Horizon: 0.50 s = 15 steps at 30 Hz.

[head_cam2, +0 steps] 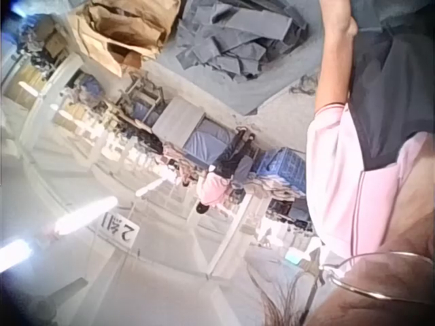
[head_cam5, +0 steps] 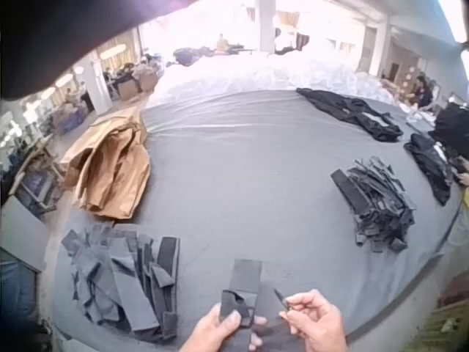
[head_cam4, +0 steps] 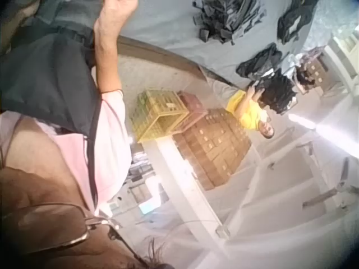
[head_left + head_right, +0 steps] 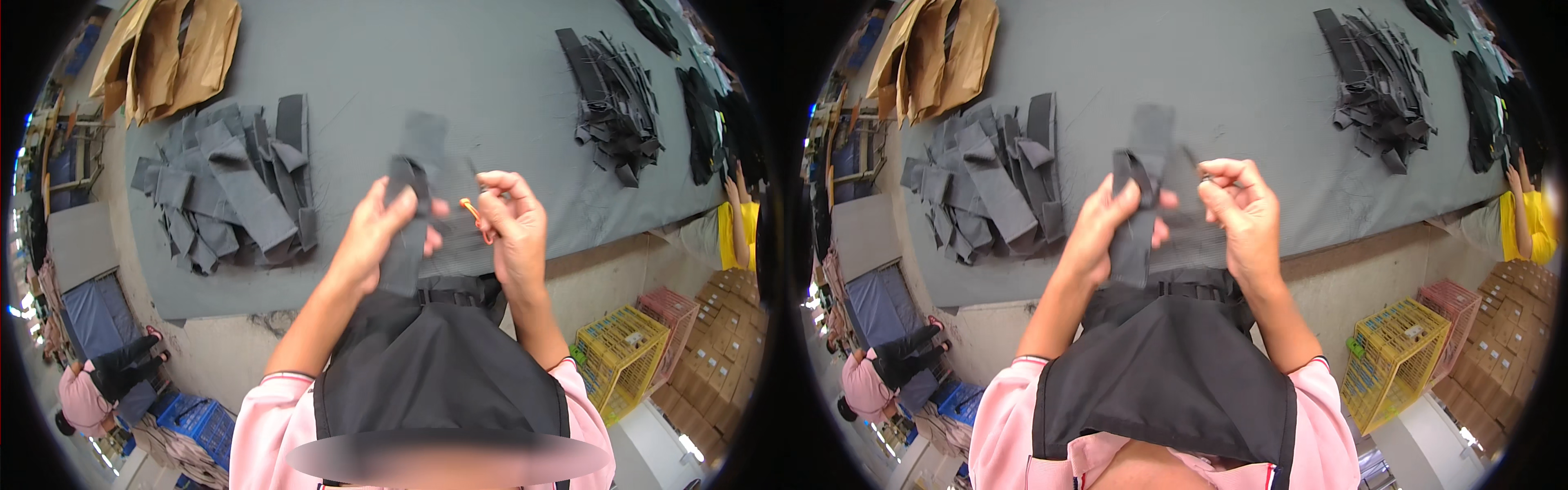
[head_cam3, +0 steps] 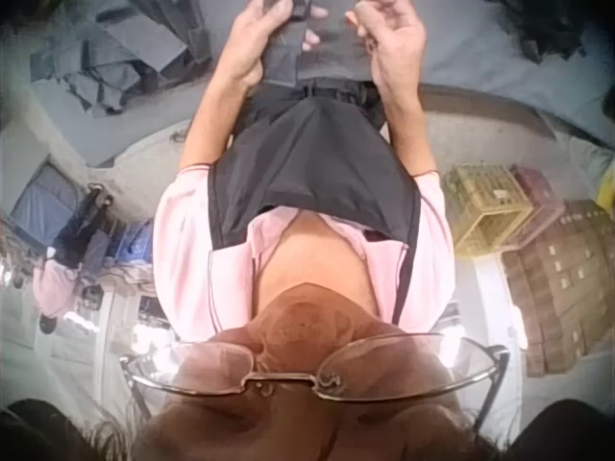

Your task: The recorder uses a small hook or blade tool to inspect and trim threads or imperfections from pieces of dark grey fabric.

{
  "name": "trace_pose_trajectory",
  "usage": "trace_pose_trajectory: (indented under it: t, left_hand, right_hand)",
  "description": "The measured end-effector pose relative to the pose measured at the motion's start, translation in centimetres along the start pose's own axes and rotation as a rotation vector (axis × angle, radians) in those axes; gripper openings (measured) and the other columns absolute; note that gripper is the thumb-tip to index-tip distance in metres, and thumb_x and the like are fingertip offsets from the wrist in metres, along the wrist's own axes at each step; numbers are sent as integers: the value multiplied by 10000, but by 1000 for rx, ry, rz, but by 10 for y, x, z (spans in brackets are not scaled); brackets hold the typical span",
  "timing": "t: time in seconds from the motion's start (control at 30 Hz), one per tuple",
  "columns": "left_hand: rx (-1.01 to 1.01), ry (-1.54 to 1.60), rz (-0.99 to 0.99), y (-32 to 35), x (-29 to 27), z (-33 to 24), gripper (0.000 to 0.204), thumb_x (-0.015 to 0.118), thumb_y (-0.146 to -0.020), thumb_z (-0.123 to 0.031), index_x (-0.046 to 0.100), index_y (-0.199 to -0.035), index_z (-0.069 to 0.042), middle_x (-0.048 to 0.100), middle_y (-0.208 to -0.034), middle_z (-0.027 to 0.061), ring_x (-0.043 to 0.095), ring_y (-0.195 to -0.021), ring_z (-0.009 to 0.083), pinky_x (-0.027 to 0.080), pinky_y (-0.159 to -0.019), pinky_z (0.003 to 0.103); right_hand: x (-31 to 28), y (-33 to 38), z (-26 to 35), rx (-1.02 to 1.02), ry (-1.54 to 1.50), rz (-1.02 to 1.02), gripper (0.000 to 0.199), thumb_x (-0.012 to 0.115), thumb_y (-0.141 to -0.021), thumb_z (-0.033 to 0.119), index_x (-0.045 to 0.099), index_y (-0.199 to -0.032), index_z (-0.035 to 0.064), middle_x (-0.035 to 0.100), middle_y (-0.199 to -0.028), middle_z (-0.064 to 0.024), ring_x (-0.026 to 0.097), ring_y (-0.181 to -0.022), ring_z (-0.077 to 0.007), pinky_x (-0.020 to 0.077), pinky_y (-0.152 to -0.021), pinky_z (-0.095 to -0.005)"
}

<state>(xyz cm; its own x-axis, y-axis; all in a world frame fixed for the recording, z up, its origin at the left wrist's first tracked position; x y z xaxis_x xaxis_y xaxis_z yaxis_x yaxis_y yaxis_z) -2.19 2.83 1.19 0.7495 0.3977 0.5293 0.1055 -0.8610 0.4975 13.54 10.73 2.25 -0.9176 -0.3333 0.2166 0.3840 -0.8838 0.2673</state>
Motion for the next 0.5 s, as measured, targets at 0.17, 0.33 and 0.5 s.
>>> trace_pose_trajectory:
  t: [0.17, 0.33, 0.5]
  left_hand:
    - [35, 204, -104, -25, -14, -15, 371, 522, -941, -363, 438, -1118, -47, 616, -1068, 127, 625, -811, 181, 561, -704, 344]
    - [43, 196, -177, -27, -7, -22, 389, 497, -951, -363, 458, -1136, -23, 621, -1059, 135, 623, -801, 175, 568, -662, 364]
    - [62, 187, -188, -27, -6, -25, 366, 498, -951, -364, 491, -1100, -30, 621, -1056, 135, 620, -785, 170, 558, -616, 351]
  right_hand:
    - [-4, 34, -8, 28, 205, 151, 233, 667, -785, -6, 599, -1006, 15, 552, -852, -2, 511, -671, -57, 415, -566, -181]
    - [2, 45, -14, -350, 626, 160, 210, 735, -697, 32, 646, -887, 31, 554, -762, -57, 506, -587, -124, 407, -510, -246]
    - [1, 46, -8, -624, 848, 89, 230, 751, -659, 46, 648, -865, 43, 552, -693, -59, 502, -529, -180, 409, -483, -273]
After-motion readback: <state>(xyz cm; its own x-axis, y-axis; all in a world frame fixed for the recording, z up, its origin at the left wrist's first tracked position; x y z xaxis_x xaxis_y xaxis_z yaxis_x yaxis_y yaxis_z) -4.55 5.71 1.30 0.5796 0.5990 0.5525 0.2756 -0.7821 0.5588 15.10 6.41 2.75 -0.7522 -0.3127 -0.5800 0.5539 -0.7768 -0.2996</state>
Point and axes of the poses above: each hand's wrist, its own y-axis away from the middle knuckle, its own x-axis out of the palm, z = x × y, the point moved 1 cm from there along -y, towards the middle knuckle
